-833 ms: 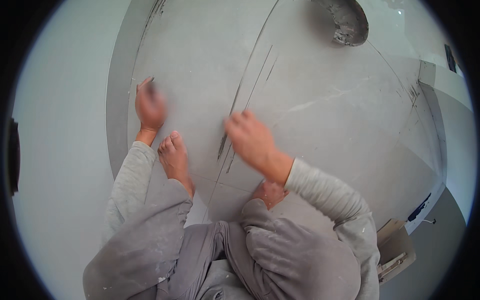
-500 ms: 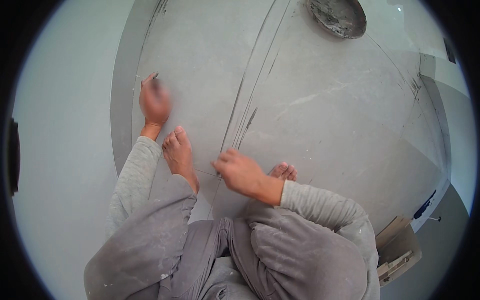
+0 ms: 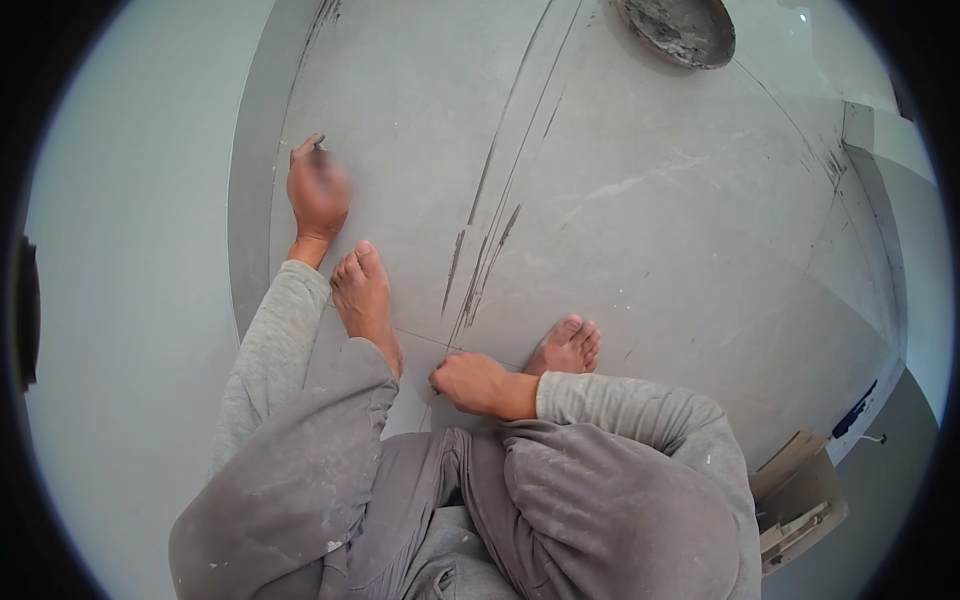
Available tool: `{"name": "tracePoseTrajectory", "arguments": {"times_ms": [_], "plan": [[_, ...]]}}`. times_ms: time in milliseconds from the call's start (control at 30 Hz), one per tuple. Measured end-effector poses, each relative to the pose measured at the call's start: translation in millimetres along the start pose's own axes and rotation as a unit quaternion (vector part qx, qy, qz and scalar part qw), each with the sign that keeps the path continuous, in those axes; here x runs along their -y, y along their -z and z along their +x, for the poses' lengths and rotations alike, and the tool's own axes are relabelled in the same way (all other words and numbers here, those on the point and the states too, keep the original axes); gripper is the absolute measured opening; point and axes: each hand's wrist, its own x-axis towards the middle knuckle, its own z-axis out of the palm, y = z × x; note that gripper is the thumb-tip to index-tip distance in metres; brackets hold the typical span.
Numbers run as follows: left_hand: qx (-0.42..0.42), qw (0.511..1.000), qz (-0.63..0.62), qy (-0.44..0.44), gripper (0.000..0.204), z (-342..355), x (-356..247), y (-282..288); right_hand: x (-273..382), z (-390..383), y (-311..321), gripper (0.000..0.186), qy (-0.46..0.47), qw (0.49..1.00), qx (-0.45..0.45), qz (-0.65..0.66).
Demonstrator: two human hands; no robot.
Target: The person applies grout to floor and wall tile joints using a small piece of tile, then scrapes off excess material with a putty knife and wipes the surface with a blue cloth.
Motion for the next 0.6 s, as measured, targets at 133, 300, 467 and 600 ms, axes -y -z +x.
{"name": "tracePoseTrajectory", "arguments": {"times_ms": [133, 300, 467, 600], "plan": [[0.004, 1.0, -0.001, 0.012, 0.048, -2.9, 0.1, -0.5, -12.1, -13.7, 87.3, 0.025, 0.003, 0.963, -0.268, 0.042], [0.003, 1.0, 0.0, 0.013, 0.049, -5.3, 1.0, -1.7, -37.7, -12.4, 186.2, 0.03, -0.065, 0.868, -0.462, -0.166], [0.018, 0.999, 0.007, 0.036, 0.052, -11.5, 6.5, -3.0, -25.0, -19.4, 121.0, 0.019, -0.048, 0.922, -0.381, 0.043], [0.043, 0.997, -0.023, 0.062, 0.052, -13.6, 7.3, 0.0, -39.5, -43.4, 72.8, 0.016, -0.096, 0.872, -0.325, 0.354]]}}
